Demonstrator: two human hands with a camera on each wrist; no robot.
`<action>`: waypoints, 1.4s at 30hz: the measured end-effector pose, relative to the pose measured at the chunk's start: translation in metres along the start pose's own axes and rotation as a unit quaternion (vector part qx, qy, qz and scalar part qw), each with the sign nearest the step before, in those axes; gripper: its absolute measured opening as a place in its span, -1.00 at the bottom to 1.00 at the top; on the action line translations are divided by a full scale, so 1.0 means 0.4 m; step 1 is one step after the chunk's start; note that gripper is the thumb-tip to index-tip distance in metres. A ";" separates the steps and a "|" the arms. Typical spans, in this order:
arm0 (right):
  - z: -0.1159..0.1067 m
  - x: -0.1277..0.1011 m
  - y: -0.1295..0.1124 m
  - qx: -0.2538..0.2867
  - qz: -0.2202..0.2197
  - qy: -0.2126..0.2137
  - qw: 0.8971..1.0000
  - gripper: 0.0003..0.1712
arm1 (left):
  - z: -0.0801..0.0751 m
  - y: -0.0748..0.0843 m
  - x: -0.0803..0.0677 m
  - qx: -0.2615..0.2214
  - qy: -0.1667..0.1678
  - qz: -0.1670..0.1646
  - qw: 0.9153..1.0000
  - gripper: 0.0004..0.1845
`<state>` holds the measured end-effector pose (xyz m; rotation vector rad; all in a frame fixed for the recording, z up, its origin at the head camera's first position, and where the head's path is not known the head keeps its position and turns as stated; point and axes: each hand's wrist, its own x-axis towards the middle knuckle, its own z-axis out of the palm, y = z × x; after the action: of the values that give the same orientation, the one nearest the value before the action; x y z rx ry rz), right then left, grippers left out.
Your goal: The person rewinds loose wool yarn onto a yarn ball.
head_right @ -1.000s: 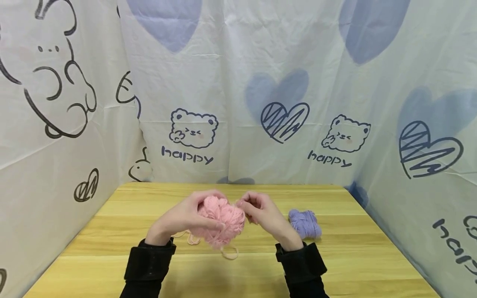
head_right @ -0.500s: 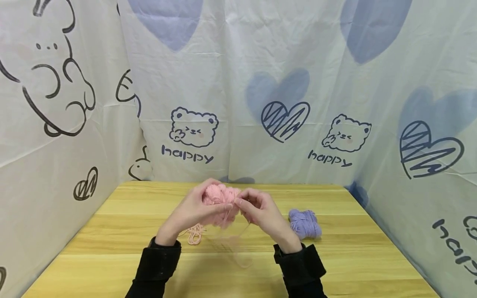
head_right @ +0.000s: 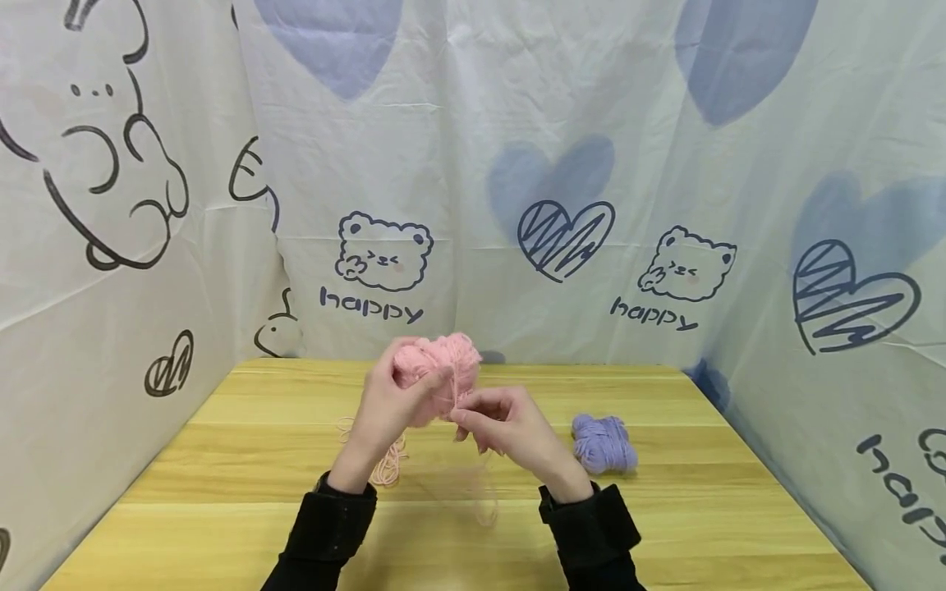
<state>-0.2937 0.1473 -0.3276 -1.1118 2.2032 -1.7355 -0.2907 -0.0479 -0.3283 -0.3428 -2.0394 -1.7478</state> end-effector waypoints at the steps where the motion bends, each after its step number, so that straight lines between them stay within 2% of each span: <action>1: 0.002 0.001 0.001 -0.002 0.003 -0.005 1.000 -0.78 | 0.001 0.000 0.000 -0.016 0.009 -0.004 1.000 -0.51; 5: 0.010 0.005 0.007 -0.014 0.025 -0.017 0.999 -0.79 | 0.001 0.004 -0.001 -0.090 0.041 -0.015 0.995 -0.54; 8: 0.015 0.011 0.017 -0.019 0.046 -0.020 0.999 -0.78 | -0.002 0.009 -0.002 -0.152 0.039 -0.018 0.987 -0.57; 12: 0.016 0.016 0.031 -0.011 0.056 -0.018 0.998 -0.74 | -0.006 0.014 -0.003 -0.199 0.001 -0.021 0.980 -0.62; 20: -0.007 0.000 0.030 -0.018 0.047 -0.017 0.999 -0.80 | -0.016 0.013 -0.006 -0.203 -0.089 -0.020 0.975 -0.62; 24: -0.029 -0.012 0.024 -0.036 0.040 -0.033 0.998 -0.88 | -0.027 0.011 -0.008 -0.189 -0.152 -0.023 0.970 -0.59; 29: -0.058 -0.023 0.019 -0.051 0.004 -0.082 0.995 -0.92 | -0.047 0.013 -0.010 -0.133 -0.244 -0.023 0.960 -0.54; 32: -0.069 -0.025 0.015 -0.063 0.002 -0.099 0.993 -0.90 | -0.055 0.016 -0.011 -0.101 -0.296 -0.023 0.950 -0.52; 35: -0.074 -0.027 0.010 -0.065 0.024 -0.090 0.993 -0.88 | -0.059 0.016 -0.012 -0.078 -0.339 -0.023 0.937 -0.51; 38: -0.074 -0.028 0.008 -0.052 0.047 -0.056 0.996 -0.80 | -0.057 0.012 -0.012 -0.043 -0.359 -0.017 0.932 -0.54; 42: -0.069 -0.029 0.007 -0.041 0.062 0.010 0.997 -0.73 | -0.049 0.003 -0.010 0.022 -0.341 -0.006 0.940 -0.55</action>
<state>-0.3009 0.1763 -0.3248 -0.9557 2.3201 -1.6270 -0.2833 -0.0667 -0.3269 -1.0435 -2.5283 -1.7374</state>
